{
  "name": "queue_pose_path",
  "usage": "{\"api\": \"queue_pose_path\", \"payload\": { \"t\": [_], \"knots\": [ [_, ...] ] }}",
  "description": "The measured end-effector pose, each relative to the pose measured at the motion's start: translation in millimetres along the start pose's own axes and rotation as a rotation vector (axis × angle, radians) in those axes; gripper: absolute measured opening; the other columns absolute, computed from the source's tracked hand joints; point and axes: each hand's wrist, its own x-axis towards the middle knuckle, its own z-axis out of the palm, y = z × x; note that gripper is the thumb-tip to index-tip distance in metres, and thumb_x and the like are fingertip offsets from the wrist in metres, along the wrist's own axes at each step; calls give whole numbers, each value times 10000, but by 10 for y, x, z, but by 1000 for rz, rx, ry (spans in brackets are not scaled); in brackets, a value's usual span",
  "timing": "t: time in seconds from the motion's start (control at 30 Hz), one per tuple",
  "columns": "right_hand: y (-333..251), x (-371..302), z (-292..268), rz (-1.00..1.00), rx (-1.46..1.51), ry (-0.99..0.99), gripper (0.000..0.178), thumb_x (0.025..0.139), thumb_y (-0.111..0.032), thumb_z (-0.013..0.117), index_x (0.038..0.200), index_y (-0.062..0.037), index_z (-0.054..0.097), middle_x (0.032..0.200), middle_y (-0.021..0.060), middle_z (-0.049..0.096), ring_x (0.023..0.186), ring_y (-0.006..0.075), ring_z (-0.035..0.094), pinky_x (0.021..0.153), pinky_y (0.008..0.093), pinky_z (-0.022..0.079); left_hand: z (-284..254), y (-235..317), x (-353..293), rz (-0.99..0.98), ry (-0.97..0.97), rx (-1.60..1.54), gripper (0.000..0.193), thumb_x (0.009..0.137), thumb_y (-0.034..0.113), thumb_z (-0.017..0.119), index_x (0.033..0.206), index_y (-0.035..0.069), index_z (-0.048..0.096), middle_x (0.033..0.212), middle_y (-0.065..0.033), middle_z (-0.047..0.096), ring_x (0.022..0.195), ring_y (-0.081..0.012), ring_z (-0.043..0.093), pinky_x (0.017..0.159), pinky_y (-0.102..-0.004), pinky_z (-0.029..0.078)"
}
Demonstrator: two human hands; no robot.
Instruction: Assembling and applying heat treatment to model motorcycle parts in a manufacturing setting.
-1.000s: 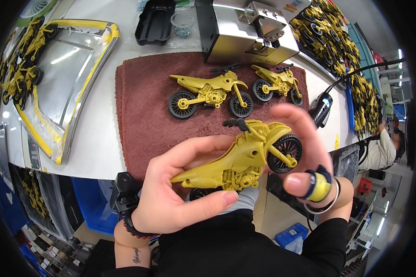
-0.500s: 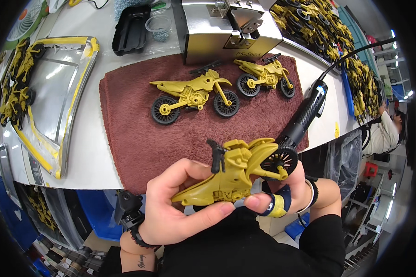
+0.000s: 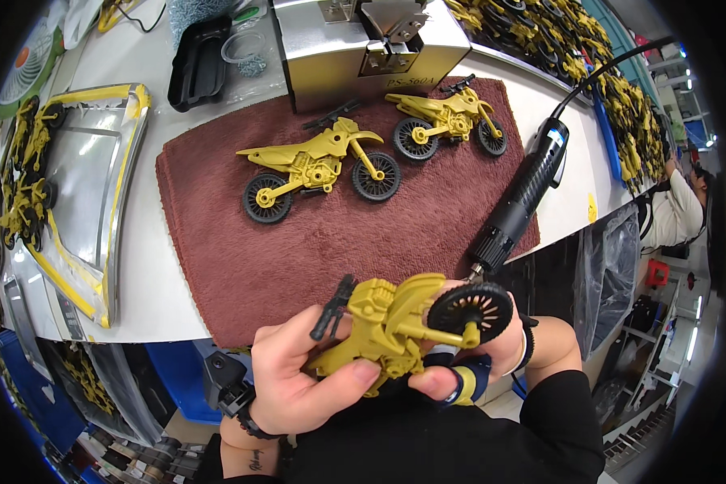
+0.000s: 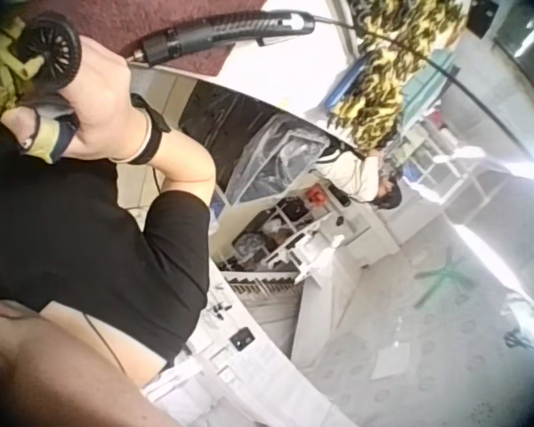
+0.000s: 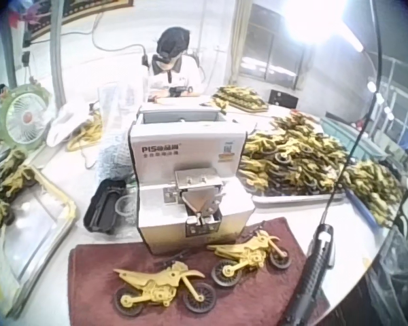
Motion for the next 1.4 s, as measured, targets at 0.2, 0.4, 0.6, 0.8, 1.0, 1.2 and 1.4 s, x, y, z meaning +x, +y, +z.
{"api": "queue_pose_path", "payload": {
  "t": [0.2,0.4,0.6,0.8,1.0,1.2,1.4],
  "knots": [
    [-11,-30,2,18,-35,4,292,739,-144,738,867,77,597,769,155,599,606,265,592,524,313,482,66,-76,-75,44,100,-4,345,756,125,713,996,-87,585,846,-110,673,730,-123,640,657,-233,496],
    [-28,-68,87,-100,-115,120,286,727,-186,731,822,53,608,763,127,598,630,257,601,529,306,495,43,-150,-186,29,56,42,380,761,165,707,1023,-81,584,941,-144,646,806,-182,650,724,-278,503],
    [-59,-108,75,-34,-101,70,272,693,-158,753,864,12,628,803,107,614,681,260,630,592,333,532,54,-210,-247,54,109,47,424,739,202,734,1017,-72,568,896,-136,655,798,-181,656,710,-280,510],
    [-22,-134,145,-51,-66,166,285,735,-174,710,840,71,608,759,140,593,637,259,602,533,306,492,93,-206,-232,111,145,136,495,716,205,761,1044,-85,530,891,-129,663,772,-187,666,678,-270,517],
    [-23,-169,98,-2,-33,122,301,729,-175,717,848,78,604,770,147,593,637,266,601,535,310,492,-10,-187,-113,187,-61,246,503,718,221,775,1047,-86,551,867,-132,658,741,-199,664,660,-275,514],
    [27,-157,143,-25,18,140,326,751,-190,713,873,88,595,787,152,604,640,276,602,557,319,499,155,-108,-206,-83,197,88,649,667,454,794,993,-38,524,888,-117,569,803,-189,572,704,-273,468],
    [87,-169,17,51,30,118,420,728,-345,738,888,16,594,823,122,613,720,247,624,639,327,511,111,-165,-89,82,115,89,430,690,147,793,948,-81,534,797,-122,670,706,-145,660,613,-245,506]
  ]
}}
